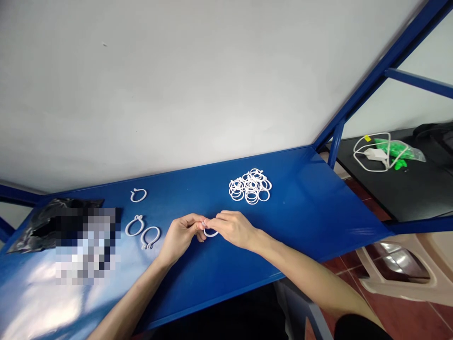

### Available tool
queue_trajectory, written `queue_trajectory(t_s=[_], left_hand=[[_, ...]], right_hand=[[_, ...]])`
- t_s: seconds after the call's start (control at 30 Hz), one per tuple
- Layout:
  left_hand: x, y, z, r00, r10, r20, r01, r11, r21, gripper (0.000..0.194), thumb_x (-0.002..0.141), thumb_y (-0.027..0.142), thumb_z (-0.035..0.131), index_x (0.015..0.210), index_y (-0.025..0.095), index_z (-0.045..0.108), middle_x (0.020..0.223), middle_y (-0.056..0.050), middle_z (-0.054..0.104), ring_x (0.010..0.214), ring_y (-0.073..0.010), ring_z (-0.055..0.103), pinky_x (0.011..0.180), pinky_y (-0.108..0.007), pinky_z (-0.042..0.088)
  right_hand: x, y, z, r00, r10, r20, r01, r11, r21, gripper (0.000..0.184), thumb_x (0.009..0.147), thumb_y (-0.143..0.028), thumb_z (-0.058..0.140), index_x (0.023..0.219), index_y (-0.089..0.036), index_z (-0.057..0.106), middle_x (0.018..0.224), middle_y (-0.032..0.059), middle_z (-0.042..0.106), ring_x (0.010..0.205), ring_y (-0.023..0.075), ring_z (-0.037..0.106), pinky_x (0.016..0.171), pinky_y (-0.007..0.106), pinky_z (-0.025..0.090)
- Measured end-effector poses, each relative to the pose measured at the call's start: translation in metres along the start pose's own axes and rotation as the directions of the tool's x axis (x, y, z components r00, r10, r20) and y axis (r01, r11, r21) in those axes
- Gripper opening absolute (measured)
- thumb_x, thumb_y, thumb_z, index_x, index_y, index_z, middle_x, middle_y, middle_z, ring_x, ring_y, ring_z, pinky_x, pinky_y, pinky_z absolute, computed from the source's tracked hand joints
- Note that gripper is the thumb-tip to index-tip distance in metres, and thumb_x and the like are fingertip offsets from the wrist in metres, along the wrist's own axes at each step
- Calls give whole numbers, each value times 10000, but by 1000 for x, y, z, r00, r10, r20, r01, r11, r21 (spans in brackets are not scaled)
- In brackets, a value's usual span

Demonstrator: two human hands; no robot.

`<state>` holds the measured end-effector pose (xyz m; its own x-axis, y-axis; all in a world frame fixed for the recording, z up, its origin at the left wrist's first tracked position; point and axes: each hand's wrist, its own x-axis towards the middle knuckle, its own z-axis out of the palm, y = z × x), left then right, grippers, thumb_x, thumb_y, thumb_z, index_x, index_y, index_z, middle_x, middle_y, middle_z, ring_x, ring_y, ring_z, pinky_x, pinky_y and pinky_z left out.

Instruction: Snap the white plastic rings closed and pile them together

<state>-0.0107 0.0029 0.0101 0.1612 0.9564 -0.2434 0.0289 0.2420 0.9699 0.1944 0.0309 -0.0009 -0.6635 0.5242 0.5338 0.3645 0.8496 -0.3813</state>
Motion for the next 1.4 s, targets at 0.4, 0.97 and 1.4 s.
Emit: queue_trajectory(t_s=[0.4, 0.97, 1.4], left_hand=[[6, 5, -26, 928, 371, -19, -267, 701, 661, 249, 934, 448, 631, 973, 226, 735, 923, -48, 765, 791, -197, 688, 754, -319, 533], [17, 5, -97, 790, 453, -412, 399, 131, 908, 467, 981, 375, 439, 1318, 120, 639, 1385, -200, 612, 1198, -394, 526, 953, -523, 429], [21, 5, -100, 820, 392, -417, 412, 102, 906, 317, 973, 322, 459, 1061, 155, 713, 1086, -166, 714, 1087, -368, 567, 867, -468, 420]], right_hand=[[16, 5, -17, 959, 231, -164, -236, 972, -15, 144, 1013, -252, 592, 961, -220, 722, 925, 45, 730, 863, 173, 679, 772, 306, 561], [44, 84, -63, 739, 655, -155, -637, 605, -478, 197, 953, -308, 623, 855, -194, 751, 1010, 118, 694, 990, 293, 533, 837, 418, 444], [32, 56, -62, 819, 473, -326, -574, 694, -434, 203, 969, -316, 609, 941, -191, 766, 1077, 130, 682, 1077, 317, 522, 892, 457, 479]])
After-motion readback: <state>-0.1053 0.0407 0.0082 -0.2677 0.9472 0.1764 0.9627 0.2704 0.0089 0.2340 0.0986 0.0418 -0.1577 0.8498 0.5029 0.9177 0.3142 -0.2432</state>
